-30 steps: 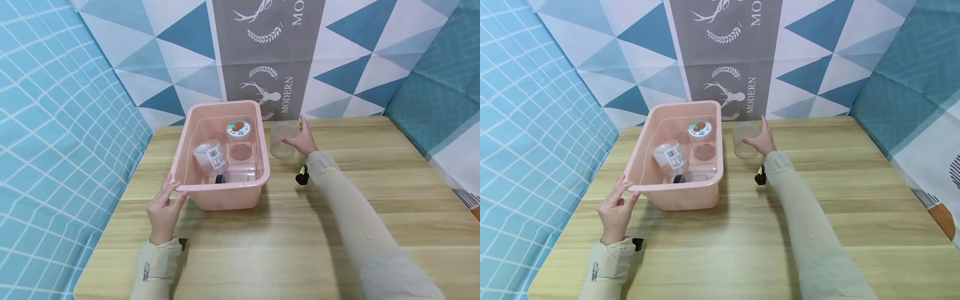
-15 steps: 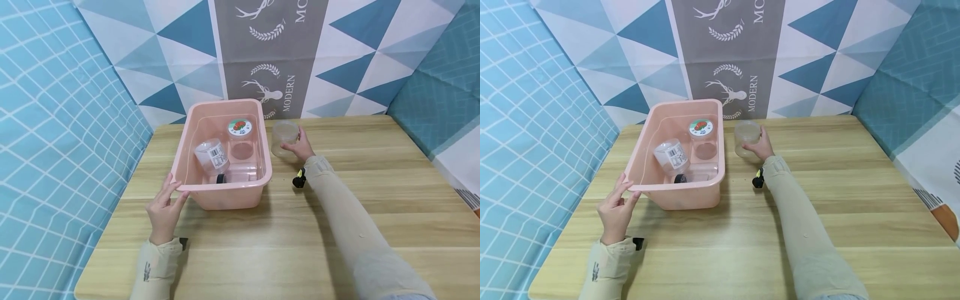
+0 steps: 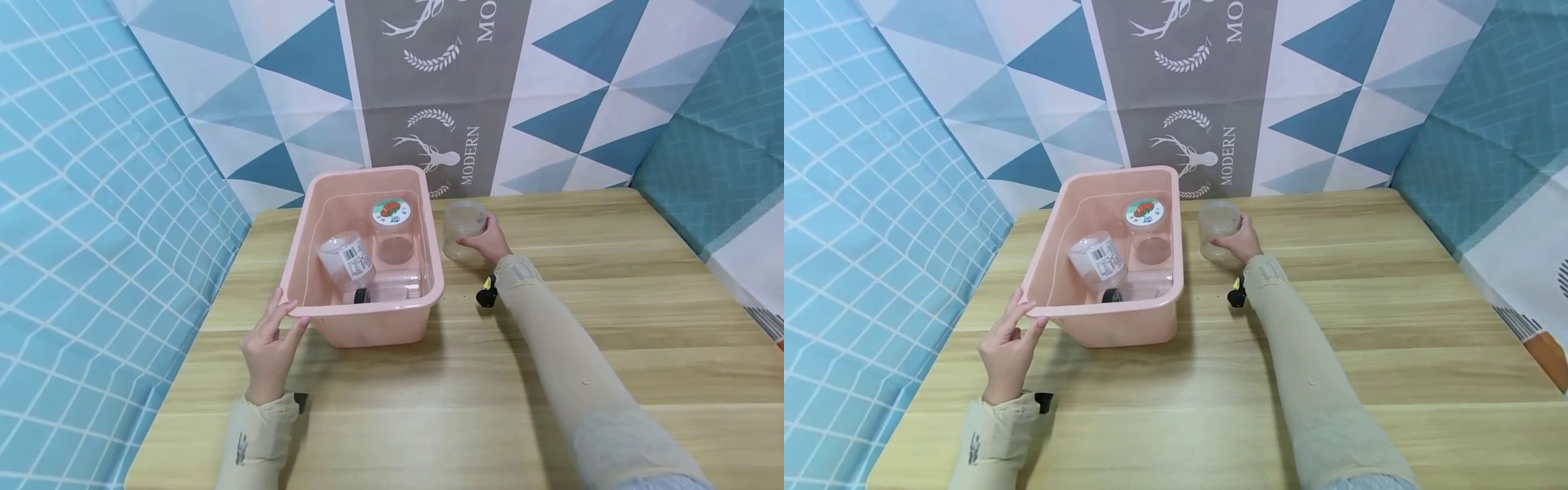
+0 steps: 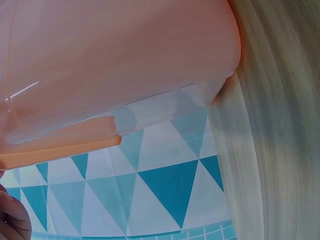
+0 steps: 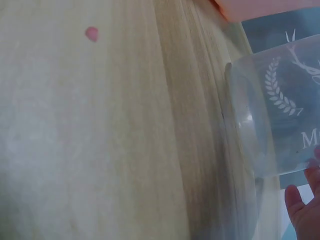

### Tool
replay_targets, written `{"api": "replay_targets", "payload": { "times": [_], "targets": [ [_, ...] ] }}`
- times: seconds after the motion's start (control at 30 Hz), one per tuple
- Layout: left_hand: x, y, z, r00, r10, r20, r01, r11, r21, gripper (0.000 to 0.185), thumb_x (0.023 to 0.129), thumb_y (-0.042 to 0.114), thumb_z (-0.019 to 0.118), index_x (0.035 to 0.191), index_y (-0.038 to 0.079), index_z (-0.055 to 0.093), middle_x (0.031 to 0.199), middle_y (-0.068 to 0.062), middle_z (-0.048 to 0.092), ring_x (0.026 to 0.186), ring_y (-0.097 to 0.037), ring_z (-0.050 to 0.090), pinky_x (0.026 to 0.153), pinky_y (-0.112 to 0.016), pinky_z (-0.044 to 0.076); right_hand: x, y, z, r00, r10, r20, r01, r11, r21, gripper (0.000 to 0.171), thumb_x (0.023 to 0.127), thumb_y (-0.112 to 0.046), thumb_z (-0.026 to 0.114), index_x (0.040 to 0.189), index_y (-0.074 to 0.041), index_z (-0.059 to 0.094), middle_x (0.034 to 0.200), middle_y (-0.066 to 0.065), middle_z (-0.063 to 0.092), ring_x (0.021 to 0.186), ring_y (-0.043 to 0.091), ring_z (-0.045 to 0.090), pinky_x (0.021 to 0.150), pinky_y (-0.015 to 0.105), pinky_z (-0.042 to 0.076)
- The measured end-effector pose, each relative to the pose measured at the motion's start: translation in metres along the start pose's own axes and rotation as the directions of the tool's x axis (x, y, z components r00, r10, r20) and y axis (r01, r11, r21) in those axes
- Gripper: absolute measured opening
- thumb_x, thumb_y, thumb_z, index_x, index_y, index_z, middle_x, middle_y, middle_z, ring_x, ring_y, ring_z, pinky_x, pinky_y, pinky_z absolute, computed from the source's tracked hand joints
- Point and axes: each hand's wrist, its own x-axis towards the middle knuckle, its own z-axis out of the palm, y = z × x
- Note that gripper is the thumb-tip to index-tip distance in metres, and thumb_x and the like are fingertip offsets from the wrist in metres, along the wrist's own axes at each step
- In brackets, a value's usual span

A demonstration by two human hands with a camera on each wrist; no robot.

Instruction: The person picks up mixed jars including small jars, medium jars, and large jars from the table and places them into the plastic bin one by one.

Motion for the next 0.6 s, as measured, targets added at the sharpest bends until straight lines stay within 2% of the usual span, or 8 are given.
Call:
{"api": "replay_targets", "payload": {
  "times": [0.13,0.27,0.4,0.53,0.6],
  "targets": [
    [-0.001,0.000,0.000,1.000,-0.013,0.002,0.013,1.000,0.008,0.057,0.083,0.047,0.069,0.084,-0.009,0.069,0.104,-0.030,0.064,0.102,0.004,0.060,0.048,-0.012,0.020,-0.002,0.000,-0.001,1.000,0.006,-0.008,-0.006,1.000,0.011,0.091,0.077,-0.006,0.078,0.144,0.007,0.017,0.143,0.030,0.032,0.130,0.041,0.036,0.109,0.045,0.028],
    [0.001,0.000,0.000,1.000,-0.025,0.004,0.025,1.000,-0.004,0.056,0.083,0.047,0.069,0.085,-0.010,0.069,0.105,-0.030,0.064,0.109,-0.002,0.059,0.048,-0.013,0.020,-0.006,-0.004,-0.007,1.000,0.001,0.005,-0.001,1.000,0.026,0.088,0.079,-0.007,0.076,0.144,0.007,0.018,0.143,0.029,0.032,0.130,0.042,0.035,0.107,0.047,0.029],
    [0.000,-0.001,0.000,0.999,-0.032,0.018,0.033,0.999,-0.020,0.056,0.082,0.046,0.070,0.085,-0.010,0.069,0.104,-0.030,0.064,0.111,-0.006,0.059,0.048,-0.012,0.021,-0.013,-0.011,-0.019,0.999,-0.024,0.039,0.025,0.999,-0.027,0.088,0.079,-0.007,0.075,0.144,0.008,0.018,0.140,0.030,0.033,0.129,0.043,0.036,0.107,0.048,0.030],
    [0.000,-0.001,-0.001,0.999,-0.032,0.037,0.033,0.999,-0.035,0.056,0.082,0.045,0.070,0.085,-0.011,0.069,0.103,-0.031,0.064,0.113,-0.008,0.058,0.057,-0.004,0.032,-0.018,-0.028,-0.036,0.995,-0.055,0.080,0.064,0.991,-0.114,0.089,0.077,-0.007,0.077,0.143,0.009,0.019,0.138,0.031,0.036,0.129,0.044,0.037,0.106,0.049,0.031],
    [0.001,-0.001,-0.002,0.999,-0.026,0.032,0.027,0.999,-0.034,0.056,0.083,0.045,0.069,0.085,-0.012,0.069,0.103,-0.031,0.064,0.113,-0.008,0.058,0.068,-0.004,0.040,-0.019,-0.039,-0.042,0.992,-0.071,0.104,0.085,0.986,-0.142,0.091,0.077,-0.008,0.077,0.144,0.009,0.018,0.138,0.031,0.036,0.128,0.044,0.037,0.106,0.049,0.031]
  ]
}}
